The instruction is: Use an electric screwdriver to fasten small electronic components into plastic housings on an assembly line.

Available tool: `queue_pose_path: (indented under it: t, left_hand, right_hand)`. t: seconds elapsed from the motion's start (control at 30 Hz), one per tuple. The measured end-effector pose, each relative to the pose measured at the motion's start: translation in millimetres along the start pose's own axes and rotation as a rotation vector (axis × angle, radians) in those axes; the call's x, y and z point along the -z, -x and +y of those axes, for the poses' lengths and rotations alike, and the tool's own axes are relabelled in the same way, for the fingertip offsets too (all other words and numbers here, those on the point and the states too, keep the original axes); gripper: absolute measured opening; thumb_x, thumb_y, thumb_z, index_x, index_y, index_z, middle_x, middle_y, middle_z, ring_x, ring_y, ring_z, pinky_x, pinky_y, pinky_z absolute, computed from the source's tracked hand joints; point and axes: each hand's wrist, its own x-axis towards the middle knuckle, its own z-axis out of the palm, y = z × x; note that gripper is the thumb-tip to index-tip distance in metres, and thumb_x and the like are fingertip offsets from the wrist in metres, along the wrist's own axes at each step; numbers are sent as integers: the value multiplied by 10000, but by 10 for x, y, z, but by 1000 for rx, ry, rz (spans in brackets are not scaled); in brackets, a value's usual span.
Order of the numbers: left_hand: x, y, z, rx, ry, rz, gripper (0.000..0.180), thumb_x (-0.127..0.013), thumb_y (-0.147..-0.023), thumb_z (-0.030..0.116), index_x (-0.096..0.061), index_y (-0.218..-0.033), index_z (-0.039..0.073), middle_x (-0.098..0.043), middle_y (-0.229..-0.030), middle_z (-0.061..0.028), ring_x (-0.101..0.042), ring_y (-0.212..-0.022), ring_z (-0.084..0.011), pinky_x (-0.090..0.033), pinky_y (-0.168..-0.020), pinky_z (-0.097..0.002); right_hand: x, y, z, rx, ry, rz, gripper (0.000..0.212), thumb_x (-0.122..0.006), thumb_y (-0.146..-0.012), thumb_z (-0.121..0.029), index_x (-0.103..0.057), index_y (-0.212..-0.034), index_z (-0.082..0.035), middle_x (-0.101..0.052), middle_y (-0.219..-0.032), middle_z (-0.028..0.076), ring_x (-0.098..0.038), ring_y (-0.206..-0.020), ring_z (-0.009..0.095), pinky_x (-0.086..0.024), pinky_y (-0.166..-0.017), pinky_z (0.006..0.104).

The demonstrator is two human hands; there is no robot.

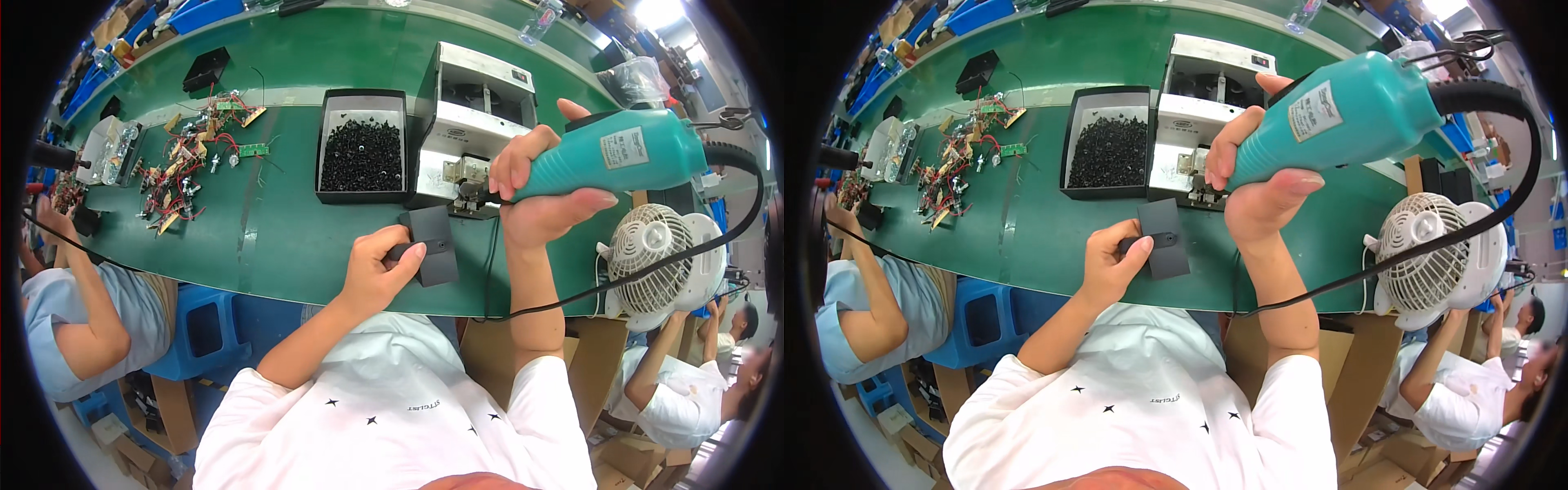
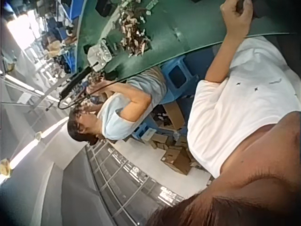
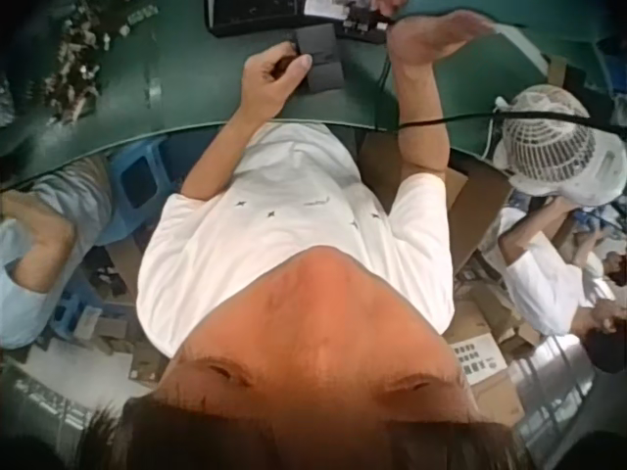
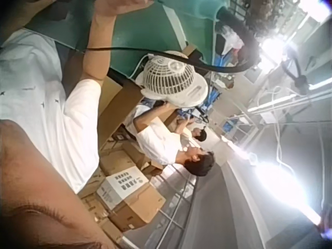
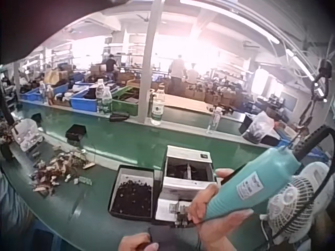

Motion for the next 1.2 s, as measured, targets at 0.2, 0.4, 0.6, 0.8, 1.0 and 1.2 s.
queue_pose_path:
  t: [0.2,0.4,0.6,0.8,1.0,1.2]
  left_hand:
    - [-2,-31,20,27,37,-3,168,-618,-793,50,-503,-679,4,-450,-621,11,-286,-499,-76,-249,-440,-217]
    - [3,-39,70,72,21,-6,167,-624,-789,50,-508,-678,3,-448,-608,15,-288,-504,-76,-251,-447,-213]
    - [-7,-39,56,31,7,-4,167,-632,-782,49,-511,-677,0,-444,-606,18,-289,-502,-74,-247,-449,-210]
    - [21,-53,80,42,-6,-13,158,-629,-779,38,-513,-680,-3,-444,-608,22,-292,-502,-71,-246,-450,-211]
    - [16,-48,56,29,2,-9,150,-623,-779,26,-511,-683,0,-462,-622,23,-299,-510,-72,-244,-453,-207]
    - [16,-53,81,52,28,-21,172,-612,-785,19,-484,-671,11,-492,-662,20,-303,-539,-83,-243,-470,-205]
  right_hand:
    - [-17,25,71,-24,39,-31,1046,-308,-677,-899,-359,-1243,-21,-409,-492,-21,-321,-339,74,-306,-315,211]
    - [-73,-21,12,-186,43,-117,1042,-335,-676,-894,-372,-1249,-24,-423,-494,-19,-334,-334,72,-312,-308,213]
    - [-100,127,-267,-122,-367,-91,1021,-383,-672,-883,-384,-1269,-54,-443,-498,-13,-360,-328,73,-331,-303,216]
    - [-168,211,-309,-104,-390,-157,1007,-401,-665,-880,-378,-1289,-90,-446,-491,-13,-376,-328,75,-341,-300,218]
    - [-188,231,-262,-135,-336,-136,983,-394,-655,-889,-391,-1260,-114,-437,-478,-23,-368,-330,70,-338,-299,215]
    - [-208,261,-203,-160,-313,-188,973,-389,-632,-903,-400,-1214,-123,-431,-471,-28,-361,-330,67,-331,-296,212]
